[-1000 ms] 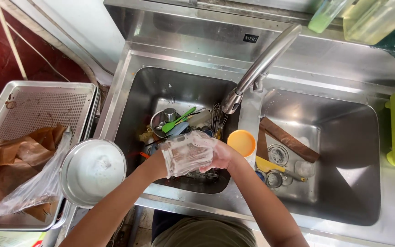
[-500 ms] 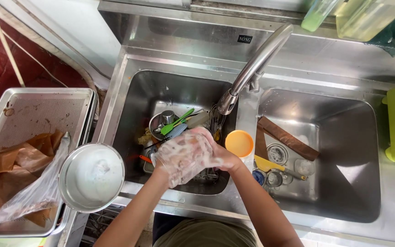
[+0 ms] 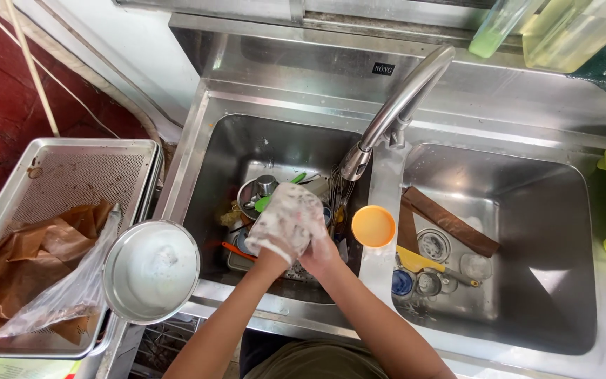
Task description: Washing various kitchen utensils and containers in a commercial sink using a sponge and soapy water.
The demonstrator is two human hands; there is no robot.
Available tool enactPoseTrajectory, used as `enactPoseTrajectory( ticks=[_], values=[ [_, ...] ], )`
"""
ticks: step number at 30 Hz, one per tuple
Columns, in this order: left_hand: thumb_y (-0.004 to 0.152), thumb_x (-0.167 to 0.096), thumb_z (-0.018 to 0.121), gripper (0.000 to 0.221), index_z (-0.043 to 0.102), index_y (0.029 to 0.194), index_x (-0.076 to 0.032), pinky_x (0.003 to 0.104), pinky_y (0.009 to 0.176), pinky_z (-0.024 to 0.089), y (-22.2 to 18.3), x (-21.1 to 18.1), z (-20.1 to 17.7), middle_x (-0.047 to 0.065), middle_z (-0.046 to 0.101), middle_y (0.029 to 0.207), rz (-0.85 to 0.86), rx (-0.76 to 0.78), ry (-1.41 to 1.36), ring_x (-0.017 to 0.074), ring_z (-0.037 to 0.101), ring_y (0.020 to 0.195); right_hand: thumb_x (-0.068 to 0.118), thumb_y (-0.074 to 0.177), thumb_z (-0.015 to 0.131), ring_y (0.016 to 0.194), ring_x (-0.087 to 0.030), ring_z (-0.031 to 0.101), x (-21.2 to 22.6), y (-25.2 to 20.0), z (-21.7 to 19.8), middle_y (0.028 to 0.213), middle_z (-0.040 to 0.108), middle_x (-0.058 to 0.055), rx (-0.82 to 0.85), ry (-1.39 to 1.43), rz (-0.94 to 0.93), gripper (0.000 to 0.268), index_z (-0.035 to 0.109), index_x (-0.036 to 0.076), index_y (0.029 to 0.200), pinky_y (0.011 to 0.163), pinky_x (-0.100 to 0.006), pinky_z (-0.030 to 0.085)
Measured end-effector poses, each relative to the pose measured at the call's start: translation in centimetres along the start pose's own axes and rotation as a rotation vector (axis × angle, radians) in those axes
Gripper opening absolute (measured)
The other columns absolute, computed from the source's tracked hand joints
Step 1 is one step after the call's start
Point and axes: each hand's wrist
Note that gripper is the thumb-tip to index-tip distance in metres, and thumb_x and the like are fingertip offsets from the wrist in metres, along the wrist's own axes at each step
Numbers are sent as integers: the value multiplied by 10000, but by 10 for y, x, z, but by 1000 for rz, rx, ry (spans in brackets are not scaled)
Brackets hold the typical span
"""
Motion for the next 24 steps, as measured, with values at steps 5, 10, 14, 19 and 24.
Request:
enactPoseTrajectory(
  ticks=[5, 10, 14, 19, 24],
  values=[
    [994, -310, 534, 495, 537, 1408, -40, 429, 1082, 476, -13, -40, -58, 153, 586, 1407, -288, -88, -1767, 298, 596, 1261, 369, 843, 760, 1303, -315, 576, -14, 7, -32, 1406, 587, -115, -2, 223, 40, 764, 449, 90, 1483, 1125, -503, 461],
    [992, -295, 546, 488, 546, 1410, -44, 427, 1065, 492, -21, -38, -53, 144, 595, 1401, -392, -167, -2385, 295, 603, 1260, 377, 858, 725, 1293, -312, 580, -18, 2, -32, 1422, 595, -118, 76, 269, 89, 736, 453, 106, 1486, 1094, -480, 475],
    [989, -307, 583, 460, 556, 1372, -52, 405, 1025, 501, -27, -24, -39, 121, 615, 1335, -389, -49, -2351, 266, 610, 1207, 275, 944, 736, 1286, -272, 577, -20, -5, -24, 1407, 578, -117, 33, 46, 21, 650, 454, 69, 1492, 1103, -452, 475],
    [964, -292, 615, 461, 565, 1359, -60, 357, 1032, 503, -33, -59, -86, 95, 627, 1327, -295, -40, -2205, 218, 610, 1202, 321, 879, 715, 1253, -257, 631, -6, 0, -18, 1383, 624, -90, -16, 169, -34, 649, 483, 132, 1455, 1072, -443, 515],
    [1167, -194, 418, 404, 482, 1522, -12, 314, 1019, 561, -49, -52, -59, 116, 655, 1251, 505, 489, -2936, 216, 678, 1095, 417, 971, 731, 1258, -378, 575, -3, 11, -47, 1404, 569, -228, 180, 381, 54, 748, 432, 17, 1528, 1098, -511, 461]
  ],
)
Point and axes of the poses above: each hand's wrist, its own y-axis towards the middle knuckle, its own z-axis out of the palm, x = y × z
